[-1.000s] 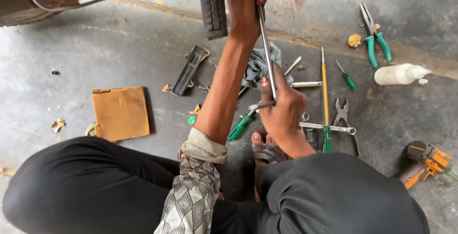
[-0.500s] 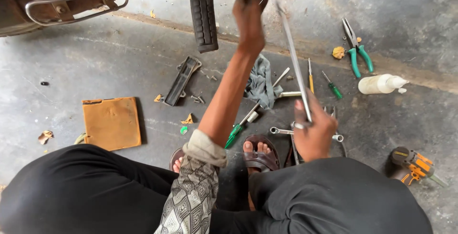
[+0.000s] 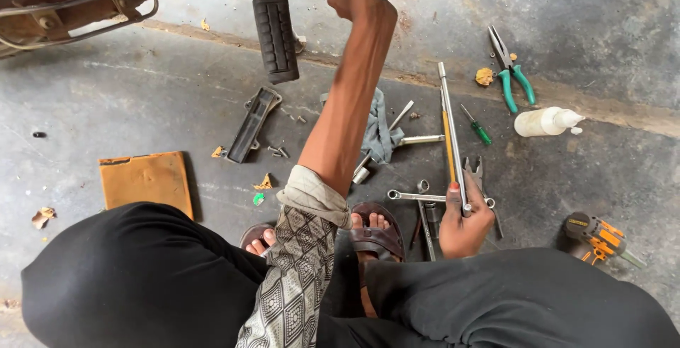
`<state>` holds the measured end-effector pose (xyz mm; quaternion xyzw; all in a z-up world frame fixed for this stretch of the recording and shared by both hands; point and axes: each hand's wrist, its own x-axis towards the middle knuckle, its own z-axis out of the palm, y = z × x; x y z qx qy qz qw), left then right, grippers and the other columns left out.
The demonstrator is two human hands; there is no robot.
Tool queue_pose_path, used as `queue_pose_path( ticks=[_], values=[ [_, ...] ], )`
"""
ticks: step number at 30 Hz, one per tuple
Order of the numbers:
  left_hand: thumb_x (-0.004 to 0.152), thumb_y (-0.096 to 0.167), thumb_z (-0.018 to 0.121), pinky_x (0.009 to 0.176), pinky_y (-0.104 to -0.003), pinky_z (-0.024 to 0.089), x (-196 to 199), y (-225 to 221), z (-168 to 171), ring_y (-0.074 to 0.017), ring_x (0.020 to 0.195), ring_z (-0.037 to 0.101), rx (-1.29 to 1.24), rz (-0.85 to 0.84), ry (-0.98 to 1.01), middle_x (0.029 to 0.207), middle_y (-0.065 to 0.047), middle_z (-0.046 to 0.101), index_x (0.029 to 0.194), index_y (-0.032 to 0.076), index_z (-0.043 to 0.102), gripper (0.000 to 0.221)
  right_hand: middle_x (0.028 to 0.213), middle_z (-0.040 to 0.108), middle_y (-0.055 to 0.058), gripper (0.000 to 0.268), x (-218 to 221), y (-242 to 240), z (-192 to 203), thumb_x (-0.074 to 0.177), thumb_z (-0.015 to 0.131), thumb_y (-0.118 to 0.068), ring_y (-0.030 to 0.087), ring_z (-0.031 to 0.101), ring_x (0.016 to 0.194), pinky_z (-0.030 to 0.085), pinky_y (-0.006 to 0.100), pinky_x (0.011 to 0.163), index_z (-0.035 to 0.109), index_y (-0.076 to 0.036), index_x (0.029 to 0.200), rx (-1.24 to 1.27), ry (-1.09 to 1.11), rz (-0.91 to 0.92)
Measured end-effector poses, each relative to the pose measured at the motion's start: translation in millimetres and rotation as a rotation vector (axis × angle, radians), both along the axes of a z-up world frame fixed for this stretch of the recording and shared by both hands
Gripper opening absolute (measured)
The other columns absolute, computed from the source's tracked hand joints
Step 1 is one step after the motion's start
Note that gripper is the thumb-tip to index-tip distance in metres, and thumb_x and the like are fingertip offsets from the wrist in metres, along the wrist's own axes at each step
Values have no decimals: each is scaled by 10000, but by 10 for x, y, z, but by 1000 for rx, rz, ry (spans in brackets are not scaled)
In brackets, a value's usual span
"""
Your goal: Repairing or adjusting motorcycle footrest and brake components on the floor.
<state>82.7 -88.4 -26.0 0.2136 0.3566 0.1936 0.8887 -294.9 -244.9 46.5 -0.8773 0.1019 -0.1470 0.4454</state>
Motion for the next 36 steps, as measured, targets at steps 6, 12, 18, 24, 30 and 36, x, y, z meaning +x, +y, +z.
queue_pose_path(
  ticks=[6, 12, 18, 24, 30, 36],
  values=[
    [818, 120, 782, 739, -385, 622, 233, -13, -430, -298, 858, 714, 28, 4, -114, 1054, -213, 667, 1214, -102, 563, 504, 1160, 739, 172, 471, -6, -54, -40, 1068, 633, -267, 132, 638, 1020, 508, 278, 892, 617, 90, 1375, 125, 70, -51],
    [812, 108, 799, 697, -376, 605, 207, -16, -464, -265, 796, 704, 26, 54, -212, 989, -185, 666, 1168, -130, 572, 485, 1141, 739, 152, 489, 38, -40, 34, 1083, 612, -307, 126, 659, 1041, 513, 266, 907, 616, 87, 1372, 76, 6, -5],
    [818, 109, 804, 709, -368, 596, 336, -52, -644, -257, 806, 695, 21, 76, -241, 970, -161, 665, 1149, -82, 575, 445, 883, 694, 119, 422, 56, -58, 17, 1087, 618, -266, 99, 594, 835, 481, 275, 731, 671, 72, 1333, 55, 13, -40],
    [974, 274, 745, 872, -372, 549, -255, 22, -453, -219, 1015, 628, 250, -40, -369, 1082, -116, 668, 1130, -79, 633, 402, 897, 701, 77, 384, 286, 13, 231, 1141, 618, -233, 67, 597, 811, 476, 273, 677, 636, 84, 1357, -65, -106, 164],
    [1026, 341, 681, 827, -401, 587, -1041, 382, -354, -212, 997, 683, 271, -185, -338, 1099, -123, 721, 1197, 25, 671, 359, 479, 528, 14, 377, 781, 334, 344, 1026, 619, -245, 157, 468, 377, 332, 386, 407, 747, 0, 1281, -428, -163, 396],
    [1000, 314, 700, 760, -386, 602, -1124, 610, -127, -189, 970, 731, 260, -305, -537, 1081, -88, 779, 1261, 68, 679, 358, 528, 487, 25, 361, 986, 652, 389, 1094, 598, -289, 181, 470, 439, 327, 390, 476, 699, -40, 1335, -544, -291, 449]
  ],
)
